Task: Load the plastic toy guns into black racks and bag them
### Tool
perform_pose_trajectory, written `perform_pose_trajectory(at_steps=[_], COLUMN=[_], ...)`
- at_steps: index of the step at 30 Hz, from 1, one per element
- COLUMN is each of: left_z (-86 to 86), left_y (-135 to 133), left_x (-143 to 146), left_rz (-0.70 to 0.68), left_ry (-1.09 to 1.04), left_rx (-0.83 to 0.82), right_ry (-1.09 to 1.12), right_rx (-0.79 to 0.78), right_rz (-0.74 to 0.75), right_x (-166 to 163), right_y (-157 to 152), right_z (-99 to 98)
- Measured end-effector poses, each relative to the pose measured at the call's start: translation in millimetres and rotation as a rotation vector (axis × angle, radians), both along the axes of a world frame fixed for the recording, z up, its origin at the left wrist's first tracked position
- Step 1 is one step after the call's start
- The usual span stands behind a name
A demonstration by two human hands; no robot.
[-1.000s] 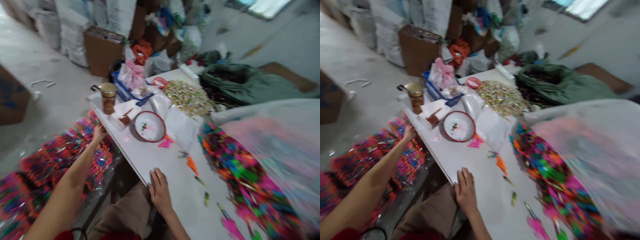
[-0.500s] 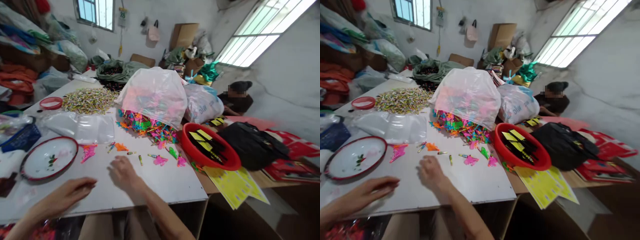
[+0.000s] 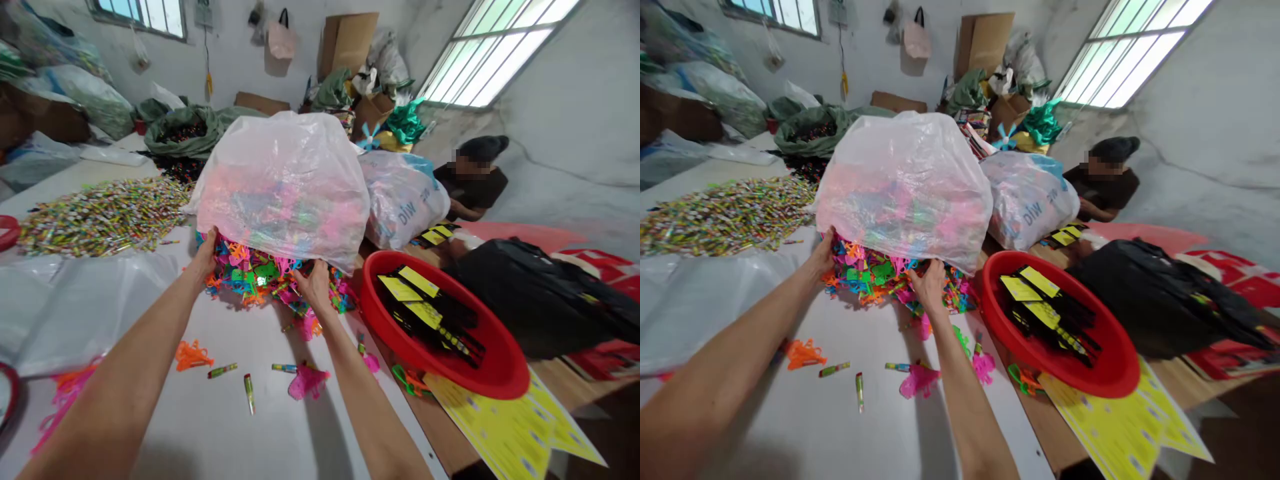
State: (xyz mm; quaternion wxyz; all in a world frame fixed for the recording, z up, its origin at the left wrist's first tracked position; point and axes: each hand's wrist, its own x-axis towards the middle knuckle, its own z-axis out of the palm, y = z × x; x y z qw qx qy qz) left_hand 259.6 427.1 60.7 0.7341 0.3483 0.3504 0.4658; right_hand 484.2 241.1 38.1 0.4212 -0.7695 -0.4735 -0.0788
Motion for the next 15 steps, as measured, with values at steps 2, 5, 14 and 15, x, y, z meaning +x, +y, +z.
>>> perform_pose_trajectory(at_steps=[2,5,14,15], left_z=[-5.0,-3.3,8.0,8.1], left_y=[-5,-27,-116,-124], left_x=[13,20,10,5], left_rz=[-0.014,-0.049,-0.194,-0.203], left_ry=[-0.047,-0.087,-0.015,-0.003], left_rx=[-0.044,-0.085,-0.175,-0.189], right_ry=[0.084,0.183,0.184,0.169], right_rx=[0.041,0.07,-0.008,-0.047], right_rz=[-0.028,0.023,0.157,0.17], right_x=[-7,-18,-53,-61], right_y=[7,4,-41,-46], right_z=[-4.5,-10.1,-4.5,-4.5])
